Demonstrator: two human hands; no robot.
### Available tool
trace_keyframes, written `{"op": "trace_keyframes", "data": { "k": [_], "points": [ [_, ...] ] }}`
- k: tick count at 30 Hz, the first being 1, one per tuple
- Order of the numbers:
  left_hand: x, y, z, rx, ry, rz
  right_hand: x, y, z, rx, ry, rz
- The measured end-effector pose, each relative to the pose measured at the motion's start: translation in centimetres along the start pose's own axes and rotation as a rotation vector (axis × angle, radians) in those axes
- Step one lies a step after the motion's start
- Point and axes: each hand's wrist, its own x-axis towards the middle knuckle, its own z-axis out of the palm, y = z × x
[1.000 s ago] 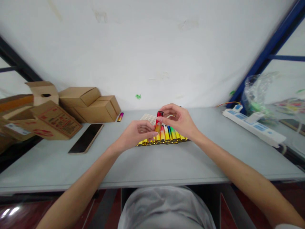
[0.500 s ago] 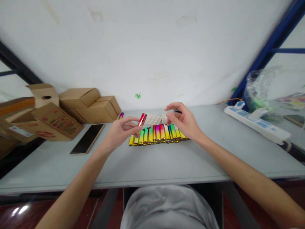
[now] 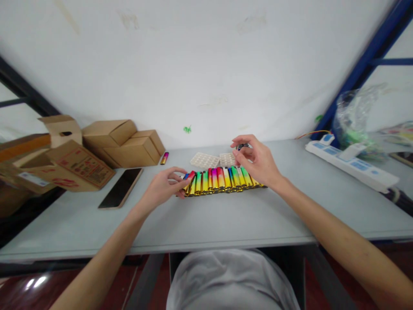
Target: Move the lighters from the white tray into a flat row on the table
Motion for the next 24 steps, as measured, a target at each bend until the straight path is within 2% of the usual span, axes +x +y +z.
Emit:
{"op": "trace_keyframes", "data": {
  "k": [4, 8, 15, 20, 24],
  "points": [
    [0.3, 0.6, 1.3, 0.057, 0.015, 0.051, 0.0, -0.3, -0.2, -0.056, -0.003, -0.036],
    [0.3, 0.2, 1.7, 0.134, 0.029, 0.081, 0.0, -0.4, -0.4, -0.117, -0.001, -0.075],
    [0.5, -0.4, 1.8, 0.409, 0.088, 0.203, 0.1, -0.4, -0.4, -0.180, 0.025, -0.154],
    [0.2, 0.0, 1.6, 0.446, 0.112, 0.215, 0.3, -0.2, -0.9, -0.189, 0.045, -0.178],
    [0.2, -0.3, 0.6, 0.423, 0.162, 0.247, 1.0, 0.3, -2.0, -0.271, 0.115, -0.189]
  ]
}}
